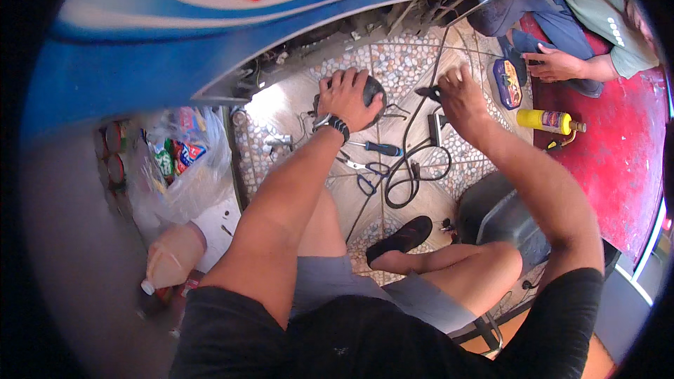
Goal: The person manipulates electrical wires and a compressor at the base of a refrigeration unit. They use wire cutters to strip and join wires, handle a black compressor unit by hand, and move a plastic housing component.
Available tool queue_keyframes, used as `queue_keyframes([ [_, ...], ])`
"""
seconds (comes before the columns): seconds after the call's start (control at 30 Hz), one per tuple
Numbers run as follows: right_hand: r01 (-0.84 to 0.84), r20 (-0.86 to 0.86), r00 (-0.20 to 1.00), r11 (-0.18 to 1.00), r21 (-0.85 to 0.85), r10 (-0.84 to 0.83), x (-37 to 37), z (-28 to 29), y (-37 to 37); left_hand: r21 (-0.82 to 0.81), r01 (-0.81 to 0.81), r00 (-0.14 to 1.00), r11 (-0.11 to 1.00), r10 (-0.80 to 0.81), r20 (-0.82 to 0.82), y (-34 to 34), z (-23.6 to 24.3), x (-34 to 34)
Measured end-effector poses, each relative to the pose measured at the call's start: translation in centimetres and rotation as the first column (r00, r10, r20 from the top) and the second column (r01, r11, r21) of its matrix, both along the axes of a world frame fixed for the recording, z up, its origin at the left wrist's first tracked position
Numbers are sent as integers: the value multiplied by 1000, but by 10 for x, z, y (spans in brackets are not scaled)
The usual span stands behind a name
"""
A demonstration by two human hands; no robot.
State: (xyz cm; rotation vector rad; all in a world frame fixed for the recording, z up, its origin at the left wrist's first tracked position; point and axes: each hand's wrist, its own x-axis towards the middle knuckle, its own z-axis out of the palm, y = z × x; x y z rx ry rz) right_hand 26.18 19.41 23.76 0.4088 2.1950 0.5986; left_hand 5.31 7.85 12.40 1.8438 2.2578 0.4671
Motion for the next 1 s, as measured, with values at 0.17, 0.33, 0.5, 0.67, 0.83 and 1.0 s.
queue_keyframes([
  [0.17,-206,278,942,978,36,188,-85,9,-24,61,-54,998,997,53,15,-4,-3,-7],
  [0.33,16,270,963,995,-101,12,-94,-2,-24,105,-54,995,993,45,90,-3,-7,-5],
  [0.5,648,65,670,540,-537,-740,-44,4,-15,56,-55,995,997,50,92,-3,-4,-5],
  [0.67,374,278,-307,-384,-844,-910,0,-12,-115,126,-88,996,988,90,-16,-6,-8,-7],
  [0.83,345,128,-400,-278,-896,-907,-26,-41,-170,-30,-34,999,999,34,-7,-3,10,2],
  [1.0,536,-53,-334,-143,-832,-941,-26,-90,-181,94,18,991,995,-5,-131,-26,6,27],
])
